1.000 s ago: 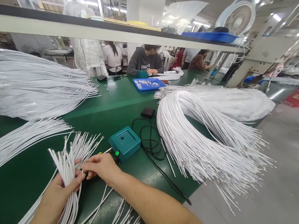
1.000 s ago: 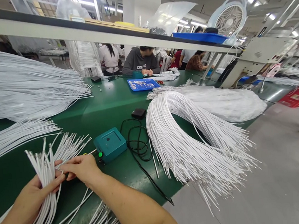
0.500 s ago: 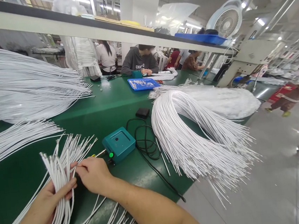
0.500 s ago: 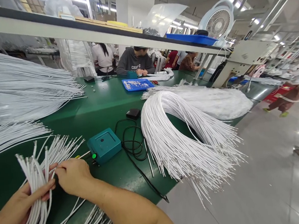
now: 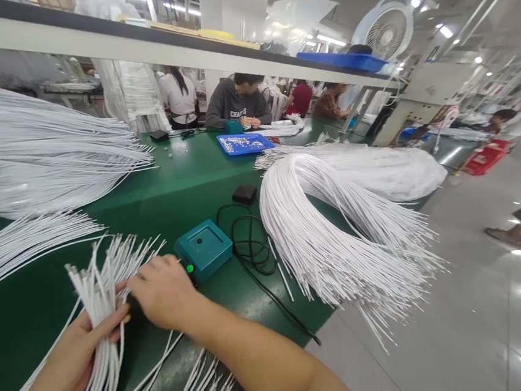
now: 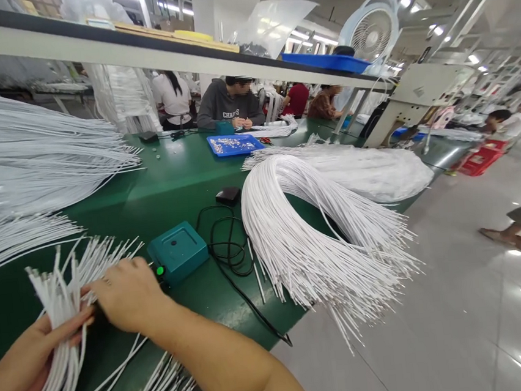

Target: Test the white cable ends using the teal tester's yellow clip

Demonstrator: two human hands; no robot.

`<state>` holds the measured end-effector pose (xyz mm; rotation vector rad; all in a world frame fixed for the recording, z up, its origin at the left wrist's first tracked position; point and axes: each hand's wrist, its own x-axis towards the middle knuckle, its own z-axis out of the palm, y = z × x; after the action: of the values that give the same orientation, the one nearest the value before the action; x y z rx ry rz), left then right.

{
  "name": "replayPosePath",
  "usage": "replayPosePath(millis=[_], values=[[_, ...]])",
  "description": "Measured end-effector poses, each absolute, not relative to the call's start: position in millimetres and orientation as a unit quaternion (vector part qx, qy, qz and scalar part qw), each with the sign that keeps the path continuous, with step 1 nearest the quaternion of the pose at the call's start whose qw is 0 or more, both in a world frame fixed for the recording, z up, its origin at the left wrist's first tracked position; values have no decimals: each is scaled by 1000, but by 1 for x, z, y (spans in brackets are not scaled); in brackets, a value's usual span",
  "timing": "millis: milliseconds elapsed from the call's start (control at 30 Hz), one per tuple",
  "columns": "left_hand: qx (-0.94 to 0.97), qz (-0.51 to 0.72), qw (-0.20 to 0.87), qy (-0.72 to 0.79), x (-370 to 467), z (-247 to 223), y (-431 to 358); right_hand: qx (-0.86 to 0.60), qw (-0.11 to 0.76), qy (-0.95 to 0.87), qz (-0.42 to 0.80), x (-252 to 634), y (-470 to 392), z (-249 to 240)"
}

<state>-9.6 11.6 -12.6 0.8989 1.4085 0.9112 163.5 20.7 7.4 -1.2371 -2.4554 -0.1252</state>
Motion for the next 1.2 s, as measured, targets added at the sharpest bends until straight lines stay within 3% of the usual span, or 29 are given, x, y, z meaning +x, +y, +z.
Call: replayPosePath(millis=[100, 400, 1067, 1200], values=[[385, 413, 598, 569, -3, -11, 13, -509, 156, -845, -57, 173, 27, 15], [440, 453, 591, 502, -3, -13, 19, -482, 159, -862, -3, 177, 49, 10], [468, 391, 521, 597, 2, -15, 19, -503, 172, -847, 0, 175, 49, 14], [478, 366, 514, 611, 0, -13, 11, -577, 204, -790, -39, 185, 39, 18]])
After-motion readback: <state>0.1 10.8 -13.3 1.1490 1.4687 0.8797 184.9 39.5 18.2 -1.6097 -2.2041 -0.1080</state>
